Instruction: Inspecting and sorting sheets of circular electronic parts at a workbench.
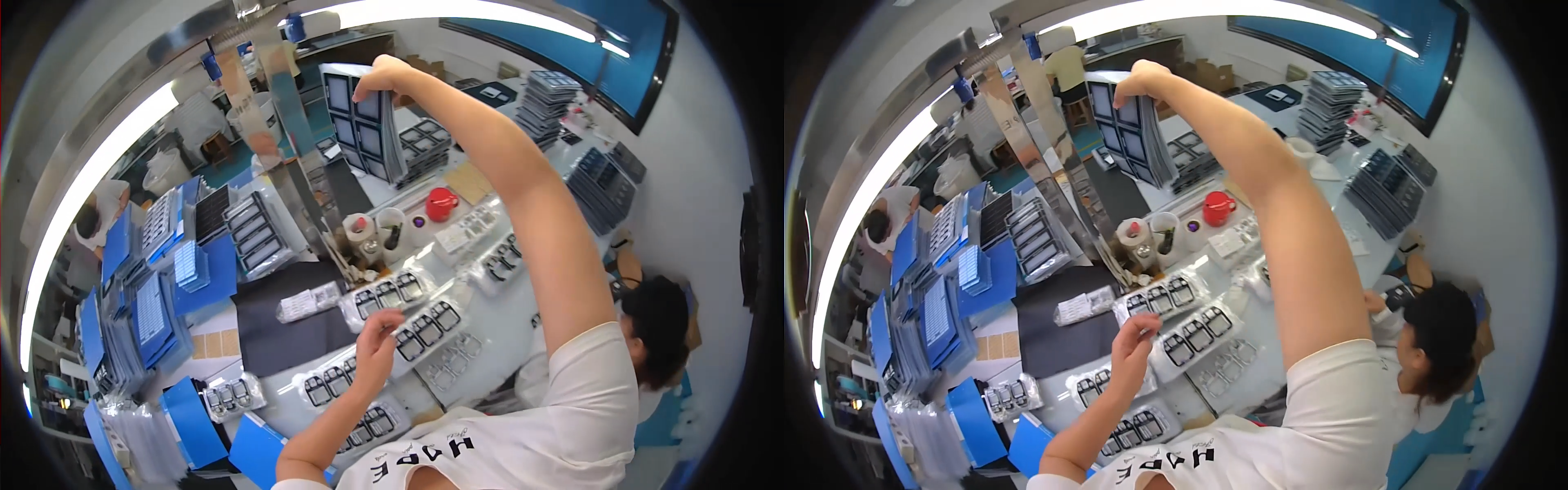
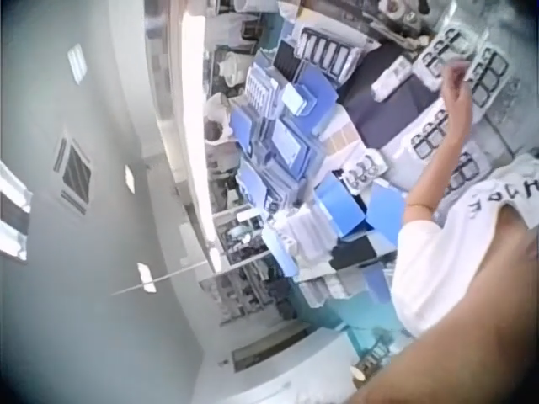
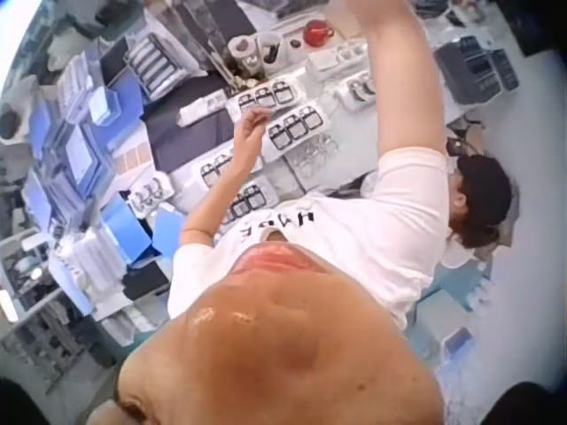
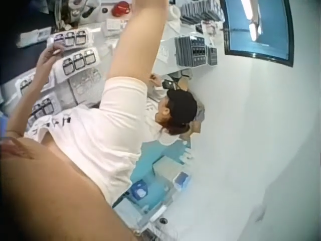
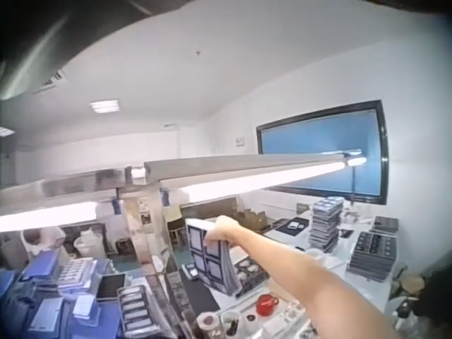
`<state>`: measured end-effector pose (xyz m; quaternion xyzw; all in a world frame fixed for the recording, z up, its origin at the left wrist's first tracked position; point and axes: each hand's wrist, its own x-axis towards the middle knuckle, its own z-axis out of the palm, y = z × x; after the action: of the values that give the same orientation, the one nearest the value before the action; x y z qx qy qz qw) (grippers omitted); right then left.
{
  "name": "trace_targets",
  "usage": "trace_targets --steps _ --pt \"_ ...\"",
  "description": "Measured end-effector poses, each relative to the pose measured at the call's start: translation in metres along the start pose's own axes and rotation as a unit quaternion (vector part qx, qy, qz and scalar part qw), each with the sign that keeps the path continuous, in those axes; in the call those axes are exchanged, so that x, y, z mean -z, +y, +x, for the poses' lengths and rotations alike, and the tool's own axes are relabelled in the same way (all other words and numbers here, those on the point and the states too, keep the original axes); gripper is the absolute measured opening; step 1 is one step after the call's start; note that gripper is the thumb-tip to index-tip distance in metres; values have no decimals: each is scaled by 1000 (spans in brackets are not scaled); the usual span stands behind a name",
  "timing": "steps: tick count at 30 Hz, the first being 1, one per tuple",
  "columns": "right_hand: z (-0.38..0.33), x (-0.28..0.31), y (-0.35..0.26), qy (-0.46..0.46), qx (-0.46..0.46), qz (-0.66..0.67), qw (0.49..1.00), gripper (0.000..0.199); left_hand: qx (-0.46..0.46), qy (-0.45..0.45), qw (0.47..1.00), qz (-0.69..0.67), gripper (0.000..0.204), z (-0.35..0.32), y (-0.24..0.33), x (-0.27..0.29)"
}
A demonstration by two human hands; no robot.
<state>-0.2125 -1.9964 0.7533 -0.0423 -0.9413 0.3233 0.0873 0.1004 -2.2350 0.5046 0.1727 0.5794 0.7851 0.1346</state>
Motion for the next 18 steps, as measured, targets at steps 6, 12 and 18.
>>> trace_targets --steps 6,12,18 --pt "-191 75 -37 -144 -21 -52 988 39 314 13 884 -346 25 -29 -58 -89" --pt "-399 118 -44 -157 -93 -59 981 58 323 -126 641 -684 35 -106 -136 -159" --pt "-610 163 32 -52 -161 -52 984 63 315 -207 713 -591 49 -236 -33 -205"
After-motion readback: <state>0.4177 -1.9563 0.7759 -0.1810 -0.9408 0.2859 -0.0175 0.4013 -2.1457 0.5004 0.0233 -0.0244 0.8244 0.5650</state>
